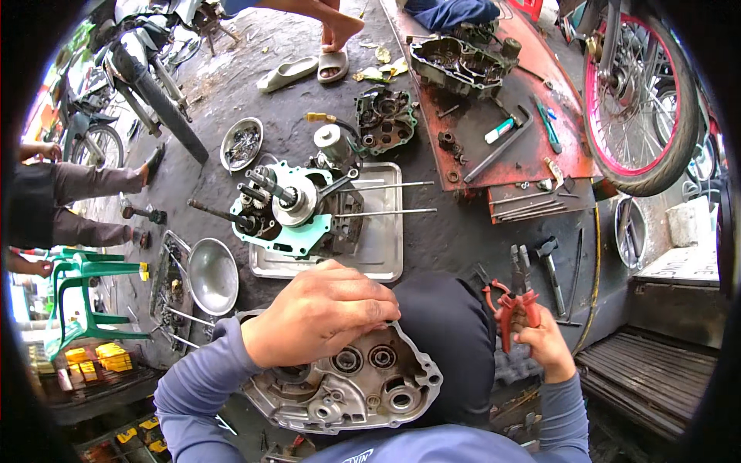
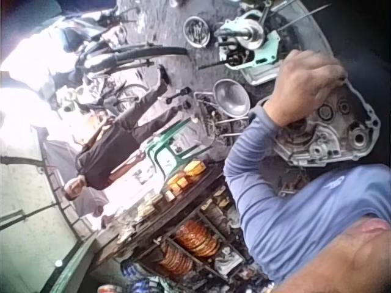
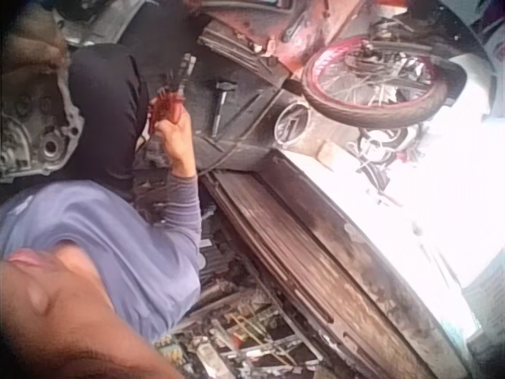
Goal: Assembling components of a motorcycle engine crankcase on the ground.
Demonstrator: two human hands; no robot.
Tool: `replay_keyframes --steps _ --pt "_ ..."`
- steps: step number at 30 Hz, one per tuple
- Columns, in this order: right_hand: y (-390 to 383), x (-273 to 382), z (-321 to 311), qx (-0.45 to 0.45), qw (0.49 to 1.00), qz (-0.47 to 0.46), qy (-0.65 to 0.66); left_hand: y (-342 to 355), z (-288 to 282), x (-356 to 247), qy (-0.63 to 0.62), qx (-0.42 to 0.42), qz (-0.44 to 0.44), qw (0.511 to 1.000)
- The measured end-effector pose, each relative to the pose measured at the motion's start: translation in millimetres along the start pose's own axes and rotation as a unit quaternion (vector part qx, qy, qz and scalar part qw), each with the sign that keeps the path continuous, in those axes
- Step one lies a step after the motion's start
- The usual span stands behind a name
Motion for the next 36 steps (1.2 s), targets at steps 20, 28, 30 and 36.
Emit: replay_keyframes --steps 20,28,30,36 --pt "-78.6 35.5 126.0 0.509 0.775 0.337 0.165 -6.5 -6.4 -7.9 0.162 0.053 -0.153 0.973" --pt "-87.2 34.5 129.3 0.483 0.792 0.323 0.188 -13.8 -6.5 -11.3 0.179 0.034 -0.120 0.976" --pt "-87.4 34.0 129.2 0.483 0.800 0.317 0.163 -14.2 -7.0 -13.2 0.182 0.034 -0.121 0.975" --pt "-93.0 27.7 126.1 0.448 0.820 0.327 0.140 -17.8 -6.8 -15.2 0.188 0.043 -0.126 0.973"
Point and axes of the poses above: each hand's wrist, its own y-axis towards the middle knuckle, its own z-axis out of the palm, x = y × z, the point moved 5 cm from there along y, towards the middle knuckle, and after that the axes turned 11 degrees about -x, right-handed, at the moved point
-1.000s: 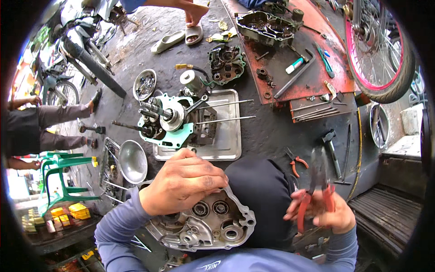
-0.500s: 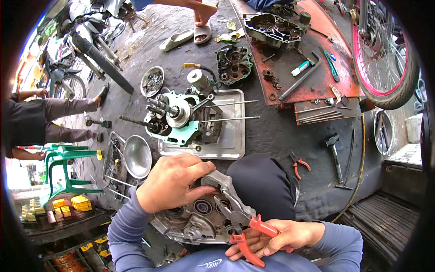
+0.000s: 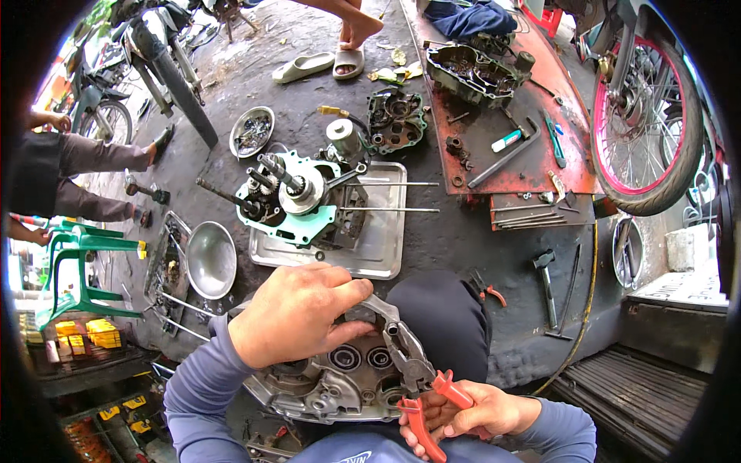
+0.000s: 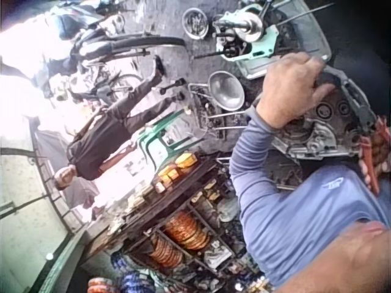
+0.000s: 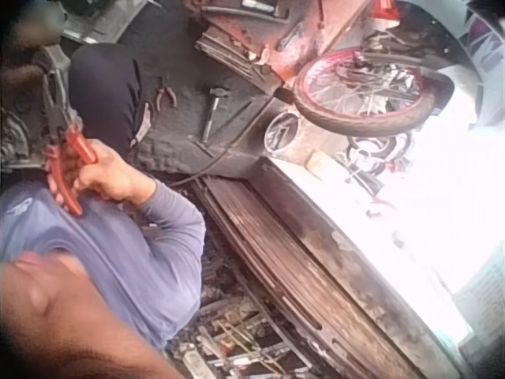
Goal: Assembling components of a motorcycle engine crankcase on the ground.
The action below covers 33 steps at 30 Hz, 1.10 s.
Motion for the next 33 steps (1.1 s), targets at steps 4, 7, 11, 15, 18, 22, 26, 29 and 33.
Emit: replay_keyframes --steps 4,7,11,15,18,22,26,29,33 --pt "-3.4 7.8 13.3 -0.019 0.999 -0.035 0.013 -2.0 1.2 0.2 -0.005 -0.016 0.013 1.000" --pt "-4.5 11.5 16.0 -0.063 0.997 -0.044 0.018 -3.9 1.0 0.9 -0.004 -0.011 0.012 1.000" --pt "-4.2 9.5 13.9 -0.074 0.996 -0.036 0.039 -3.5 2.9 2.6 -0.006 -0.006 0.014 1.000" --pt "-2.2 8.5 14.2 -0.081 0.995 -0.040 0.049 -3.7 3.0 4.3 -0.005 0.000 0.010 1.000" --pt "-1.4 12.8 19.5 -0.082 0.995 -0.033 0.042 -4.3 3.1 6.4 0.000 0.009 0.008 1.000" --pt "-16.8 20.3 18.5 -0.057 0.994 -0.093 -0.031 2.1 2.4 6.9 -0.021 -0.004 0.019 1.000" --pt "-45.1 23.5 -61.6 -0.173 0.946 -0.255 -0.104 0.0 2.5 20.1 -0.030 0.042 -0.041 0.998" --pt "-87.1 6.0 -174.8 -0.597 0.670 -0.368 -0.245 4.1 4.5 35.5 -0.056 0.067 -0.082 0.993" --pt "-114.4 -55.1 -325.6 -0.789 0.430 -0.152 -0.412 5.1 3.6 37.1 -0.030 0.146 -0.170 0.974"
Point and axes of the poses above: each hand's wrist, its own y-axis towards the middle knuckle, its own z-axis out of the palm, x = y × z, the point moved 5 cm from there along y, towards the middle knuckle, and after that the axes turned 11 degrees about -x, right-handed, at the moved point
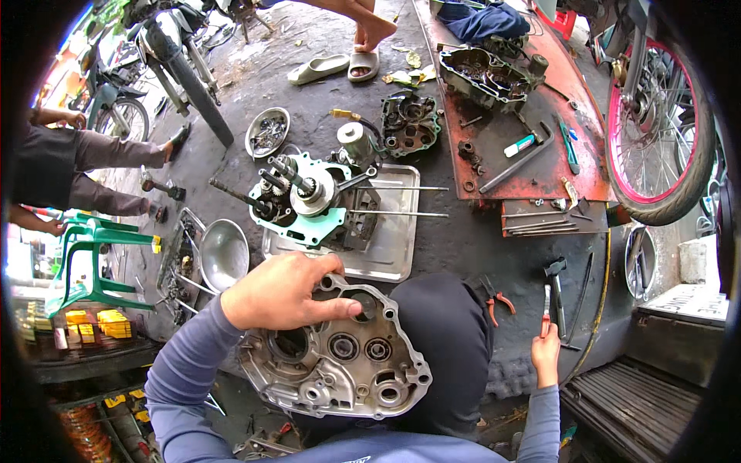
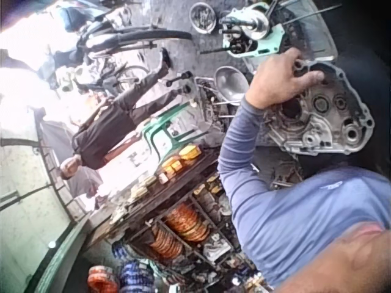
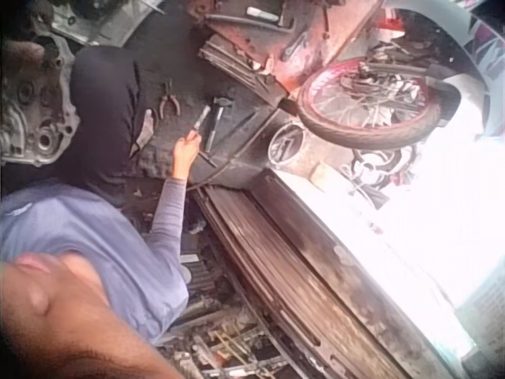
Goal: Assembling components of a motorcycle engine crankcase on the ground.
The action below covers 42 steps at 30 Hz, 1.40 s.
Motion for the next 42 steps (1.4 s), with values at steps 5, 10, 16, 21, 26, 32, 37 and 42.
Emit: replay_keyframes --steps 5,10,16,21,26,32,37,42 --pt "-1.0 -53.4 43.0 -0.038 0.988 0.008 -0.152 -27.1 -10.9 -1.2 0.027 -0.073 -0.005 0.997" --pt "-4.3 73.6 -5.5 0.143 0.869 0.037 0.472 -79.4 -44.4 22.3 -0.121 -0.200 -0.051 0.971" --pt "-19.1 143.9 -69.8 0.317 0.776 0.023 0.544 -163.7 -97.4 16.2 -0.013 -0.347 -0.186 0.919" --pt "48.9 130.2 -83.9 0.395 0.739 -0.143 0.527 -209.8 -110.3 22.1 0.006 -0.347 -0.316 0.883" --pt "105.7 67.3 38.7 0.305 0.901 -0.064 0.302 -234.8 -113.3 21.4 0.047 -0.290 -0.352 0.889" --pt "61.4 115.9 123.6 0.220 0.921 0.001 0.322 -242.9 -125.8 90.0 -0.013 -0.280 -0.345 0.895" --pt "42.7 69.8 138.5 0.129 0.928 0.071 0.343 -220.2 -144.7 173.8 -0.076 -0.251 -0.254 0.931" --pt "-4.2 42.8 71.9 0.022 0.927 0.120 0.354 -191.9 -111.0 233.4 -0.163 -0.226 -0.121 0.953"
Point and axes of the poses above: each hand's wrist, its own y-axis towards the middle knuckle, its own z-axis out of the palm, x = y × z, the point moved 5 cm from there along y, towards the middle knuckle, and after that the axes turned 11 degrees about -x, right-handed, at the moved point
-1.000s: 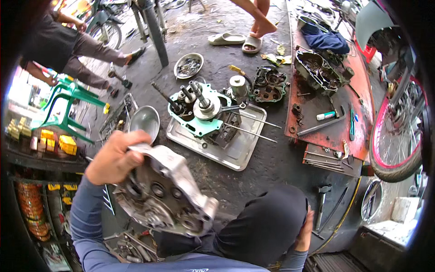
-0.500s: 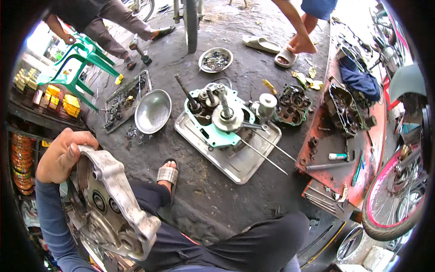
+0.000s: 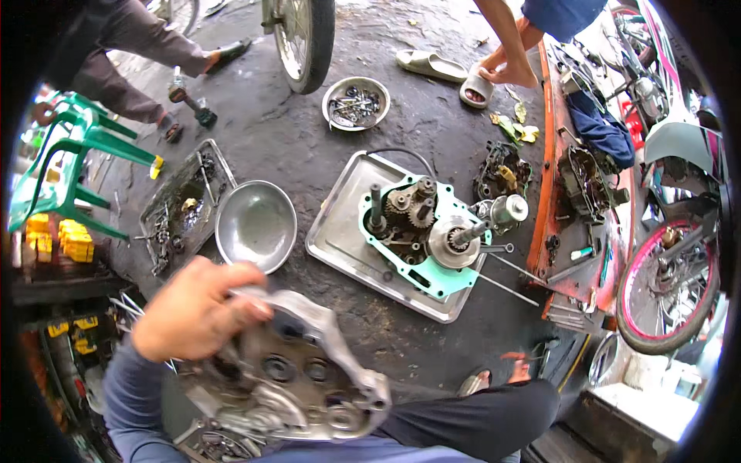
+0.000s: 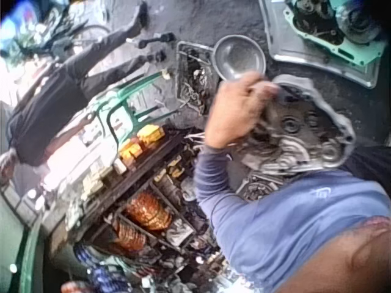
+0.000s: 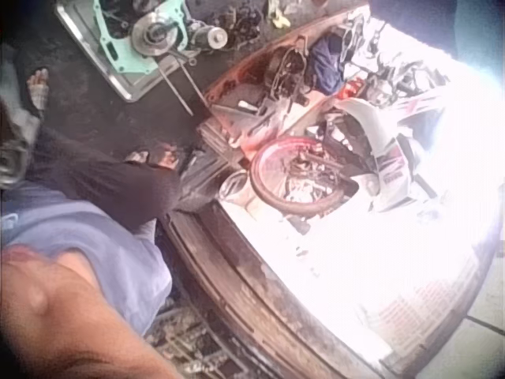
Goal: Assembling components of a motorcycle engine crankcase on the ground.
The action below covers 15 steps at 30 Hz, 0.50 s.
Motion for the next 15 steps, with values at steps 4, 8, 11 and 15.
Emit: replay_keyframes --steps 4,8,11,15 --pt "-43.7 168.3 45.7 -0.109 0.986 -0.106 0.065 21.4 50.9 14.1 0.027 0.105 0.002 0.994" --pt "-32.1 280.1 42.4 0.134 0.942 -0.146 0.271 33.3 70.4 -20.7 0.015 0.149 0.100 0.984" --pt "-52.6 382.7 94.1 0.311 0.874 -0.206 0.312 26.0 79.9 -44.7 -0.043 0.096 0.158 0.982" --pt "-80.7 453.2 177.3 0.339 0.859 -0.236 0.302 18.7 136.1 -55.6 -0.090 0.138 0.139 0.976"
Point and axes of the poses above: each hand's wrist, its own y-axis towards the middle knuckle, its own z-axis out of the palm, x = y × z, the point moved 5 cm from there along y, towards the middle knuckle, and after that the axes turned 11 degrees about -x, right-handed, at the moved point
